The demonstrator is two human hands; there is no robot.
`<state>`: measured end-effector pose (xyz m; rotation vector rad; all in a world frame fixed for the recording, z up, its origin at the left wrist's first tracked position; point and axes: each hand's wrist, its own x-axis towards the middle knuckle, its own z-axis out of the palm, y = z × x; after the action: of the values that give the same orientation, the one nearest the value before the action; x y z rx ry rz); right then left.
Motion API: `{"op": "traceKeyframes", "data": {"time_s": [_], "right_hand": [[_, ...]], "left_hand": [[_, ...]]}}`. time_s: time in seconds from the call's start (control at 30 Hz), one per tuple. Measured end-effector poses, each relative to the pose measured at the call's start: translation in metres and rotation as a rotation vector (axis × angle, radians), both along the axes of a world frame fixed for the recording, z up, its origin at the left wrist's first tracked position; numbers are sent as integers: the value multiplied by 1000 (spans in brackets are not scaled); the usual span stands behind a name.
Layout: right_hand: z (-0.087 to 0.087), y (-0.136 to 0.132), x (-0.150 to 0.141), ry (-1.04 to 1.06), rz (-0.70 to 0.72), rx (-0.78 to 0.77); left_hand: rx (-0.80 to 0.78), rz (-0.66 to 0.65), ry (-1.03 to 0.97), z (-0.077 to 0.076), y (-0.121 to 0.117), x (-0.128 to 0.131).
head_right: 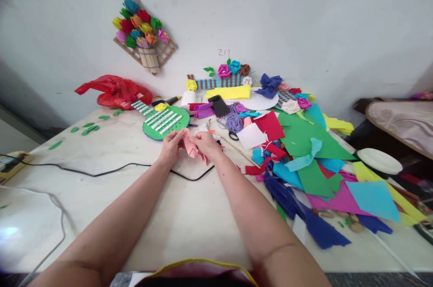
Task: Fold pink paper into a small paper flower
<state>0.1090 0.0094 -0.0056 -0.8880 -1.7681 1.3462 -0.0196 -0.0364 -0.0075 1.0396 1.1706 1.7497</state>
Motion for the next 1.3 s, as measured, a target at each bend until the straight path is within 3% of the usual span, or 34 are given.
{"op": "traceKeyframes", "data": {"time_s": [0.13,0.37,0.6,0.83,1.03,1.2,1.3], "right_hand": [[2,-1,1,14,17,-32],[7,-6,1,81,14,-153],[8,1,5,48,33,-80],[13,-7,3,102,56,-239],[17,-6,4,103,-73,-169],[23,-4,14,-25,123,-147],[28,-6,16,-14,151,-178]], "left_hand": [[-23,-73,73,1,0,-2],[2,63,-36,0,1,-2],[-93,-244,34,1,-2,-13],[-25,-199,-100,6,-5,-8],[-37,-215,-130,5,-4,-6],[-134,-225,-18,6,-3,-16],[-148,-204,46,5,-2,-20]]}}
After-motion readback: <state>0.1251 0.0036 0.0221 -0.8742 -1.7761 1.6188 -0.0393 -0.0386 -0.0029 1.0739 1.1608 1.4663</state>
